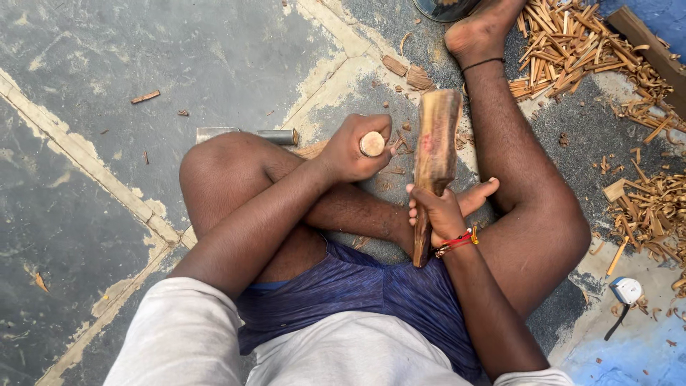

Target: The person sits on the floor and carves a piece of wood using a chisel and a wooden mallet. They then measure and mark the wood with a tape measure and pencil.

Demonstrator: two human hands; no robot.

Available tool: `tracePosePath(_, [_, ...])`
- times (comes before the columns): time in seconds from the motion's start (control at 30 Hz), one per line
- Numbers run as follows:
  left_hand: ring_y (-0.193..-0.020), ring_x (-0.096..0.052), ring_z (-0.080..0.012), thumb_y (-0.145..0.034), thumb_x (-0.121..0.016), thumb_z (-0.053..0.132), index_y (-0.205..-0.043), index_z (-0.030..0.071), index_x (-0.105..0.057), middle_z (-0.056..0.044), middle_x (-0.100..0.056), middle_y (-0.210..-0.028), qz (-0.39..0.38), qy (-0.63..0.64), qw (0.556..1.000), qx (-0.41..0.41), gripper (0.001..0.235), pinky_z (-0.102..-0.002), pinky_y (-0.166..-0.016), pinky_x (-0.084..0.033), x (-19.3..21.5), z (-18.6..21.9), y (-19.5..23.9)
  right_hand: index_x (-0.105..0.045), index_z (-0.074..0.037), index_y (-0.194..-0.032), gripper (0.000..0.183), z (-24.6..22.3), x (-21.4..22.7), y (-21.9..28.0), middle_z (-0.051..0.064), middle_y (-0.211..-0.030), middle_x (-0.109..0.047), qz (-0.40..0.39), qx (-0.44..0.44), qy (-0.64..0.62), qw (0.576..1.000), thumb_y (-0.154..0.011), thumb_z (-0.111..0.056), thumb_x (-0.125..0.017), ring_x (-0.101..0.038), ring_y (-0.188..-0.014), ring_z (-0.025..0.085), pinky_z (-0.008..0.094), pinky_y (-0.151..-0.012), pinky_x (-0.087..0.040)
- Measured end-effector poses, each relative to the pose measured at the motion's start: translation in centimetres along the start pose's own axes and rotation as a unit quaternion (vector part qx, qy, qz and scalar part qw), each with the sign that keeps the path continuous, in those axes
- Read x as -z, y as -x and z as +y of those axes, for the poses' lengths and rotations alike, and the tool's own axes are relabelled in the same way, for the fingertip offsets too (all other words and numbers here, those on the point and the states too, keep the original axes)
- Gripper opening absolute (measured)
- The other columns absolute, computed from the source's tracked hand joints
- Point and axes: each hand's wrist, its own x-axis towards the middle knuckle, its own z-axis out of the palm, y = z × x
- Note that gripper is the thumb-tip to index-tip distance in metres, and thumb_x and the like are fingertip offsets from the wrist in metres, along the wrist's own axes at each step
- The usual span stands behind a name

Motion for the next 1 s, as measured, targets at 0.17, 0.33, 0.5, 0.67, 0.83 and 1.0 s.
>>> tracePosePath(0.17, [-0.062,-0.062,-0.0095,-0.096,-0.067,0.022,-0.089,0.014,-0.059,0.003,-0.061,-0.071,0.181,0.128,0.944,0.244,0.013,-0.027,-0.057,-0.054,2.8,-3.3,-4.0,-0.066,-0.01,-0.089,0.028,0.6,1.7,-3.6,-0.001,-0.07,-0.06,0.0,-0.13,-0.1,0.986,-0.086,-0.034,-0.081,-0.057,-0.052,0.01,0.025,-0.045,-0.051])
tracePosePath(0.33, [-0.057,-0.057,-0.0096,-0.097,-0.067,0.025,-0.088,0.017,-0.055,0.003,-0.059,-0.07,0.206,0.106,0.942,0.243,0.016,-0.027,-0.051,-0.051,3.1,-3.1,-3.8,-0.066,-0.008,-0.09,0.031,0.7,1.3,-4.7,0.0,-0.071,-0.062,-0.014,-0.155,-0.113,0.981,-0.086,-0.034,-0.081,-0.059,-0.054,0.011,0.026,-0.047,-0.052])
tracePosePath(0.5, [-0.059,-0.048,-0.0122,-0.102,-0.066,0.021,-0.08,0.009,-0.049,0.002,-0.05,-0.066,0.088,-0.012,0.996,0.013,0.03,-0.028,-0.056,-0.041,0.4,-0.3,-0.8,-0.065,-0.012,-0.091,0.03,0.5,1.2,-4.5,-0.002,-0.07,-0.061,-0.06,-0.14,-0.088,0.984,-0.087,-0.037,-0.08,-0.057,-0.052,0.008,0.025,-0.045,-0.051])
tracePosePath(0.67, [-0.053,-0.05,-0.011,-0.1,-0.063,0.025,-0.082,0.012,-0.054,0.003,-0.053,-0.063,0.109,0.121,0.976,0.145,0.023,-0.029,-0.048,-0.044,1.9,-2.9,-4.1,-0.067,-0.007,-0.091,0.033,0.7,1.3,-4.9,0.002,-0.072,-0.064,-0.043,-0.15,-0.087,0.984,-0.087,-0.036,-0.081,-0.061,-0.054,0.011,0.025,-0.046,-0.053])
tracePosePath(0.83, [-0.057,-0.053,-0.0108,-0.098,-0.063,0.025,-0.082,0.014,-0.052,0.002,-0.056,-0.068,0.128,0.101,0.975,0.15,0.023,-0.03,-0.051,-0.046,2.6,-3.4,-5.2,-0.067,-0.007,-0.09,0.034,0.6,1.6,-4.8,0.001,-0.071,-0.065,-0.052,-0.148,-0.09,0.983,-0.086,-0.037,-0.081,-0.061,-0.053,0.011,0.026,-0.046,-0.053])
tracePosePath(1.0, [-0.067,-0.055,-0.0107,-0.101,-0.063,0.021,-0.084,0.012,-0.045,0.0,-0.054,-0.076,0.054,-0.041,0.997,-0.045,0.026,-0.031,-0.062,-0.044,-0.3,-0.3,-1.1,-0.067,-0.006,-0.09,0.033,0.9,1.4,-4.5,0.003,-0.072,-0.065,-0.041,-0.144,-0.098,0.984,-0.086,-0.035,-0.082,-0.062,-0.055,0.012,0.027,-0.047,-0.053])
